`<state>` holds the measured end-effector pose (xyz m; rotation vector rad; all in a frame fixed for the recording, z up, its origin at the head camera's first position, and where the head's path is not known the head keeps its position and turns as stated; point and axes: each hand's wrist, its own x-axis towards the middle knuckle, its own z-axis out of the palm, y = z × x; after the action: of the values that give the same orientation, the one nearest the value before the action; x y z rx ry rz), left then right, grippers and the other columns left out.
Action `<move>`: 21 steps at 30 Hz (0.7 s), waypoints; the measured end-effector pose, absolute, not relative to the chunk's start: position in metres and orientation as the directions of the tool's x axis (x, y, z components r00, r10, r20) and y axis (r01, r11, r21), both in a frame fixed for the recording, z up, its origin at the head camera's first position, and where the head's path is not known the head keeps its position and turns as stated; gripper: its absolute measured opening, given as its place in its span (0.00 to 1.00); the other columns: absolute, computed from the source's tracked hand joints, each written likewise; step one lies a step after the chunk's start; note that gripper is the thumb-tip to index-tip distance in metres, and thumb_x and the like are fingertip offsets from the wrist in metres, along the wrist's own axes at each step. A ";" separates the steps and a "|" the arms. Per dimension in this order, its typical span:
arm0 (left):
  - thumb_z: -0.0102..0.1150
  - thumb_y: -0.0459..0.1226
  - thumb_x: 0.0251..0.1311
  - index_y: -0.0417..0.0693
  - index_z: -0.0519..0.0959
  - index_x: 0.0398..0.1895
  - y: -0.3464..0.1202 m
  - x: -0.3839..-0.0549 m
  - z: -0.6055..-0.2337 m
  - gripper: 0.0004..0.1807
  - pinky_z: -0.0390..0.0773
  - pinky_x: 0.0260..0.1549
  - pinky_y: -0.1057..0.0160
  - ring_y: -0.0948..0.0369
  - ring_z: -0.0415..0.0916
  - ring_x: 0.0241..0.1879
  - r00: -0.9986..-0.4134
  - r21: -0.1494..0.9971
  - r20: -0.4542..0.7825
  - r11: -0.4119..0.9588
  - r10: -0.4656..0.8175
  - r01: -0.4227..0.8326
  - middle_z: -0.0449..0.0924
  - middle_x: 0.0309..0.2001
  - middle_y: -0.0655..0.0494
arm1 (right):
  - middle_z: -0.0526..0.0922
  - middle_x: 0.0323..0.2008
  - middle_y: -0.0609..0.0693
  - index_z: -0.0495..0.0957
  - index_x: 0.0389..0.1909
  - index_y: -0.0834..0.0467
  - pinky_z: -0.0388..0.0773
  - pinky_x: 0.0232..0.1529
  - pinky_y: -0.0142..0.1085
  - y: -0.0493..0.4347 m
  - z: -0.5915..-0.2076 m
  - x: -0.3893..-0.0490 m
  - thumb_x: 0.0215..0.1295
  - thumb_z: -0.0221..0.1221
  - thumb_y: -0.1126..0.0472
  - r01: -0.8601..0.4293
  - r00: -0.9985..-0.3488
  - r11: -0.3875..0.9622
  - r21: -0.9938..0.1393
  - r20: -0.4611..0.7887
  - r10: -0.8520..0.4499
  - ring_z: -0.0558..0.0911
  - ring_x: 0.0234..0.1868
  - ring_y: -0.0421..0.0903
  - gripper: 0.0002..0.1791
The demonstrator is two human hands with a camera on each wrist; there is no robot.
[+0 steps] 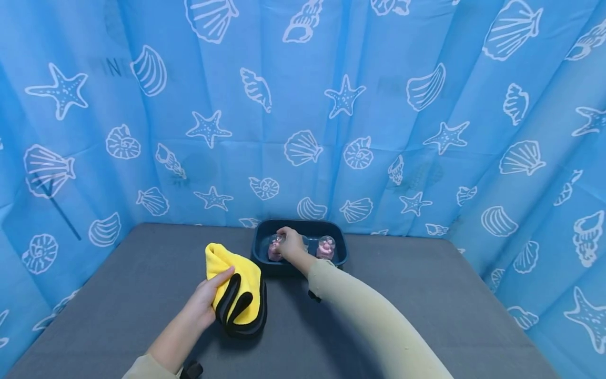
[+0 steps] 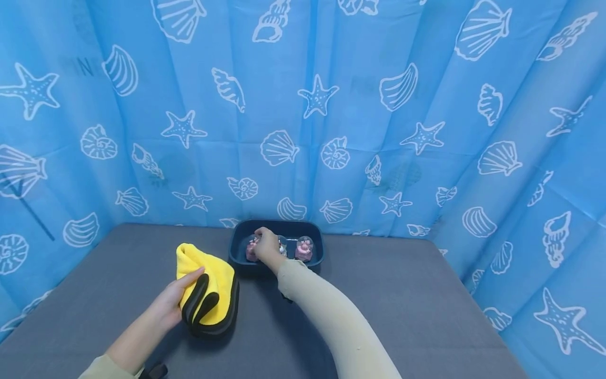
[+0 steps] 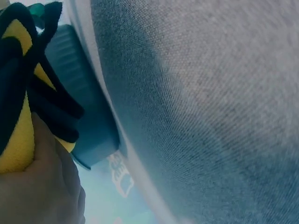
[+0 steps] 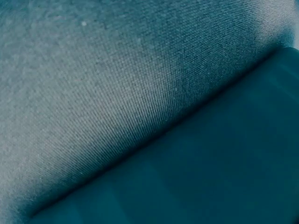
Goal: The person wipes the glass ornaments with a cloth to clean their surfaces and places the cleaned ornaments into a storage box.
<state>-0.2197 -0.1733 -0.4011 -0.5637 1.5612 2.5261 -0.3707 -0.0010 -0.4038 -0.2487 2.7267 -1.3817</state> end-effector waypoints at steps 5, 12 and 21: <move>0.58 0.42 0.67 0.41 0.67 0.52 -0.174 -0.221 -0.404 0.19 0.79 0.40 0.68 0.66 0.80 0.35 -0.919 0.823 -0.389 -0.471 -0.060 -0.317 0.80 0.34 0.62 | 0.79 0.50 0.59 0.74 0.58 0.63 0.77 0.31 0.34 -0.002 -0.405 -0.372 0.56 0.64 0.76 -0.102 -0.986 0.586 -0.804 0.003 -0.167 0.76 0.39 0.48 0.26; 0.55 0.41 0.69 0.40 0.65 0.52 -0.175 -0.221 -0.408 0.18 0.79 0.41 0.68 0.65 0.80 0.36 -0.916 0.791 -0.401 -0.493 0.031 -0.363 0.79 0.35 0.60 | 0.72 0.62 0.63 0.68 0.65 0.64 0.70 0.23 0.31 0.010 -0.392 -0.359 0.55 0.64 0.76 -0.121 -0.981 0.543 -0.831 0.016 -0.195 0.70 0.22 0.43 0.34; 0.54 0.39 0.69 0.39 0.64 0.54 -0.182 -0.228 -0.415 0.18 0.79 0.41 0.66 0.64 0.79 0.36 -0.905 0.788 -0.420 -0.469 0.065 -0.399 0.78 0.36 0.57 | 0.68 0.66 0.62 0.66 0.66 0.64 0.78 0.51 0.46 0.042 -0.367 -0.336 0.61 0.62 0.74 -0.132 -0.977 0.398 -0.908 0.050 -0.209 0.75 0.59 0.59 0.32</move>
<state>-0.2278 -0.1821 -0.4151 -0.4872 1.4358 2.4303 -0.3359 0.0420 -0.3673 -0.3131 2.5660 -1.6566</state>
